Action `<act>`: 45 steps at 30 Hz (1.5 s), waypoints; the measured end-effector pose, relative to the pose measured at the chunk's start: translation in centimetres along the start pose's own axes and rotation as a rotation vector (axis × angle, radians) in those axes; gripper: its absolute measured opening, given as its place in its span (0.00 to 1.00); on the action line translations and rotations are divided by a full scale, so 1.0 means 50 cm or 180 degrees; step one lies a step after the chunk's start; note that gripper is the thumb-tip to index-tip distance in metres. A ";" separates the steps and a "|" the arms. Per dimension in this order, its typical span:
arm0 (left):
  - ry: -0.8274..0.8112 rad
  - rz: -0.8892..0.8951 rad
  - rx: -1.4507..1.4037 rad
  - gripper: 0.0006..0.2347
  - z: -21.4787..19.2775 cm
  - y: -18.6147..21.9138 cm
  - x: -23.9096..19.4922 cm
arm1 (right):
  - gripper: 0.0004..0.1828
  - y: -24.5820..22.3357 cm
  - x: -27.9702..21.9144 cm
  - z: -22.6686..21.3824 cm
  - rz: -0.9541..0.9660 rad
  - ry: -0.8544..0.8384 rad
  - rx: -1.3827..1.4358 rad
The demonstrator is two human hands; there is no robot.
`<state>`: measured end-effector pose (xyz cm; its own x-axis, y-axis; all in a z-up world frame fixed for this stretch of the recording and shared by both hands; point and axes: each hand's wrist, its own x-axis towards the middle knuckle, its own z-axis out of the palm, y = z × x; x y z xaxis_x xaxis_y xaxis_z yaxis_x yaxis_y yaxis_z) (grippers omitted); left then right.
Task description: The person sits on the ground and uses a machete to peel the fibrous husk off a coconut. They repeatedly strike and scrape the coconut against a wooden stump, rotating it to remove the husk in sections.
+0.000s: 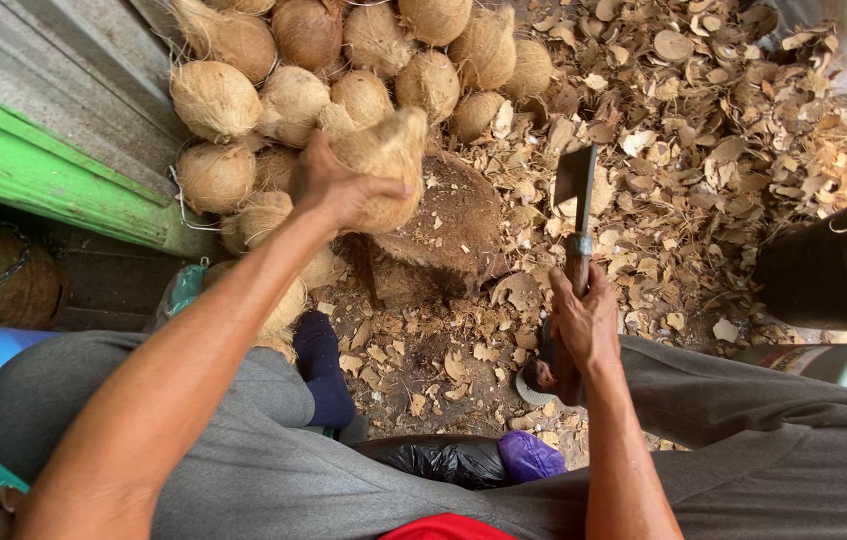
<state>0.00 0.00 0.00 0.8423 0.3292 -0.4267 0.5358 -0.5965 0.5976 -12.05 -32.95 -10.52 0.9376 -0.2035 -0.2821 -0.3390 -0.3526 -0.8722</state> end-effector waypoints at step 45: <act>0.0696 0.0381 -0.0464 0.10 0.345 0.030 0.143 | 0.21 -0.092 0.030 0.081 0.0221 -0.0341 0.1188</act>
<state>5.83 -11.17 -13.83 0.8841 0.4222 -0.2002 0.4211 -0.5344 0.7328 -8.78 -27.92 -8.57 0.9229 -0.1116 -0.3686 -0.3689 0.0190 -0.9293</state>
